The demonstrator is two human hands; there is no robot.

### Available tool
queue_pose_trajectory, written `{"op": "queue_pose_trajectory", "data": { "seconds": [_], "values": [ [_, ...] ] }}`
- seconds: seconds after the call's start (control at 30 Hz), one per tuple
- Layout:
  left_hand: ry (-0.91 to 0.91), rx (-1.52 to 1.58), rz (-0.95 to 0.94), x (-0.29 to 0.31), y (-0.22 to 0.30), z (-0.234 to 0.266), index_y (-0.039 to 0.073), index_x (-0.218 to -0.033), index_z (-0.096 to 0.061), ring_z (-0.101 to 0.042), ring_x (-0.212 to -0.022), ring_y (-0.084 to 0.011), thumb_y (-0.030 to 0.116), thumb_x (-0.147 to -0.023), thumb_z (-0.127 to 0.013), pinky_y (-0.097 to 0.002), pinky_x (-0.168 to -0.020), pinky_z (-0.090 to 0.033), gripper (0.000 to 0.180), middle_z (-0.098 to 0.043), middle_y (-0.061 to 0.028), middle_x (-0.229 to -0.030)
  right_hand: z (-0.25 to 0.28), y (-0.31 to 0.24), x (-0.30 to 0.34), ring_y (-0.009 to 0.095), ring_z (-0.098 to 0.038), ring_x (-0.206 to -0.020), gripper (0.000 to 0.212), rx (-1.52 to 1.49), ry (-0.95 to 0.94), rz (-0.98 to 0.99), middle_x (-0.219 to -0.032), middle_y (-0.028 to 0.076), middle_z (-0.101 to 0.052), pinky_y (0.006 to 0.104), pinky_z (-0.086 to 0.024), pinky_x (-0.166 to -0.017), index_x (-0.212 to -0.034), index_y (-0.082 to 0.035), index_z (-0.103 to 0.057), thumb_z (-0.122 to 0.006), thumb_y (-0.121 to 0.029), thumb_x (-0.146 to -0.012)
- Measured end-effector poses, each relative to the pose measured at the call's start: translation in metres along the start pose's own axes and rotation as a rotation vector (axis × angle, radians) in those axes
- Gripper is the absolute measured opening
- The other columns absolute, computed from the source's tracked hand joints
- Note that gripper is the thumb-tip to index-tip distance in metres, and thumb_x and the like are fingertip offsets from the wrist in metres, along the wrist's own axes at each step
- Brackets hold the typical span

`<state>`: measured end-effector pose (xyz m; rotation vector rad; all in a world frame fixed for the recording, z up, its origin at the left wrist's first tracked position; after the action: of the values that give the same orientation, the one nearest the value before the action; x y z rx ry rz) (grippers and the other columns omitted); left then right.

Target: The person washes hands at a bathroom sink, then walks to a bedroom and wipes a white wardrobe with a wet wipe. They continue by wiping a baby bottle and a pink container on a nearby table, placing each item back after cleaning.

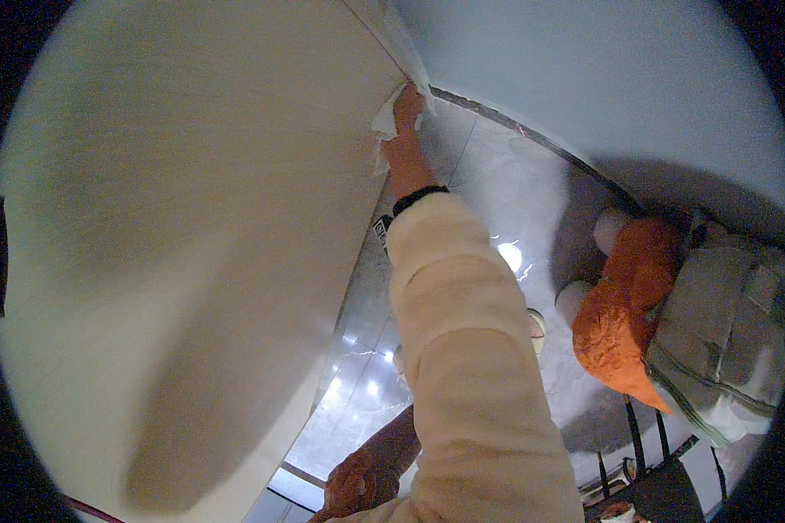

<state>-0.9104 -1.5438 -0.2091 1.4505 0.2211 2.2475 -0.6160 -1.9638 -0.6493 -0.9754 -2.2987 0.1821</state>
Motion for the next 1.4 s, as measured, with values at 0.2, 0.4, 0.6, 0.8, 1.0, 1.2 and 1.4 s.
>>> {"op": "queue_pose_trajectory", "data": {
  "seconds": [0.2, 0.4, 0.6, 0.8, 1.0, 1.2, 1.4],
  "values": [
    [0.041, 0.045, 0.005, -0.002, -0.011, -0.003, 0.009, -0.105, -0.063, -0.064, -0.096, -0.0319, 0.018, -0.081, -0.063, -0.0419, -0.087, -0.052, 0.026, -0.063, -0.0151, -0.110, 0.012, 0.017, 0.058, 0.025, -0.057, -0.108, 0.051, 0.140, -0.039, -0.101, -0.121, 0.010, -0.057, 0.0430, -0.049, -0.089, -0.130, -0.010, -0.050, -0.042, -0.048, -0.097],
    [0.033, 0.083, 0.007, -0.002, 0.007, -0.002, 0.007, -0.101, -0.063, -0.065, -0.095, -0.0315, 0.014, -0.079, -0.064, -0.0425, -0.086, -0.052, 0.023, -0.065, -0.0150, -0.104, -0.020, 0.076, 0.277, 0.023, -0.048, -0.115, 0.049, 0.612, 0.193, 0.059, -0.128, 0.011, -0.047, 0.0416, -0.041, -0.094, -0.135, -0.006, -0.041, -0.041, -0.040, -0.099],
    [0.026, 0.132, -0.048, 0.013, 0.002, -0.005, 0.005, -0.097, -0.064, -0.065, -0.095, -0.0310, 0.011, -0.078, -0.066, -0.0432, -0.085, -0.051, 0.020, -0.066, -0.0149, -0.098, -0.066, 0.099, 0.438, 0.024, -0.032, -0.130, 0.053, 0.636, 0.255, 0.058, -0.143, 0.014, -0.029, 0.0397, -0.027, -0.106, -0.142, -0.001, -0.027, -0.041, -0.031, -0.099],
    [0.043, -0.016, -0.073, 0.028, -0.024, -0.043, 0.006, -0.096, -0.063, -0.065, -0.090, -0.0321, 0.014, -0.082, -0.063, -0.0429, -0.081, -0.052, 0.016, -0.067, -0.0131, -0.095, -0.060, 0.043, 0.270, 0.024, -0.015, -0.145, 0.061, 0.207, 0.477, -0.151, -0.158, 0.018, -0.012, 0.0379, -0.014, -0.118, -0.149, 0.004, -0.014, -0.040, -0.021, -0.100],
    [-0.040, -0.029, -0.034, 0.039, -0.021, -0.043, 0.006, -0.096, -0.064, -0.065, -0.091, -0.0314, 0.017, -0.084, -0.060, -0.0421, -0.079, -0.053, 0.017, -0.067, -0.0123, -0.096, -0.234, -0.029, 0.392, 0.042, -0.012, -0.143, 0.077, 1.365, -0.365, 0.706, -0.155, 0.020, -0.018, 0.0578, -0.007, -0.112, -0.143, -0.002, -0.028, -0.049, -0.046, -0.084],
    [-0.201, -0.212, -0.186, 0.046, -0.017, -0.047, 0.004, -0.106, -0.063, -0.063, -0.097, -0.0343, 0.024, -0.078, -0.064, -0.0426, -0.085, -0.051, 0.035, -0.067, -0.0125, -0.101, -0.237, -0.008, 0.477, 0.037, -0.018, -0.142, 0.086, 0.886, -0.455, 0.971, -0.149, 0.014, -0.032, 0.0649, -0.004, -0.109, -0.135, -0.020, -0.042, -0.067, -0.063, -0.065],
    [-0.134, -0.067, 0.005, 0.036, -0.027, -0.051, 0.004, -0.115, -0.058, -0.056, -0.110, -0.0376, 0.029, -0.077, -0.066, -0.0429, -0.092, -0.048, 0.047, -0.061, -0.0179, -0.115, -0.041, 0.072, 0.358, 0.033, -0.019, -0.142, 0.087, 0.891, 0.095, 0.316, -0.153, 0.014, -0.024, 0.0517, -0.010, -0.113, -0.145, -0.011, -0.027, -0.058, -0.053, -0.076]
  ]
}}
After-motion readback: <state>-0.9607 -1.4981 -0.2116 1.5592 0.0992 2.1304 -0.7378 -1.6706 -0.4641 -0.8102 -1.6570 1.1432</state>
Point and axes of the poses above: each hand's wrist, its own x-axis away from the middle knuckle, its own z-axis out of the back of the hand, y = z × x, the point moved 2 cm from there along -x, towards the middle knuckle
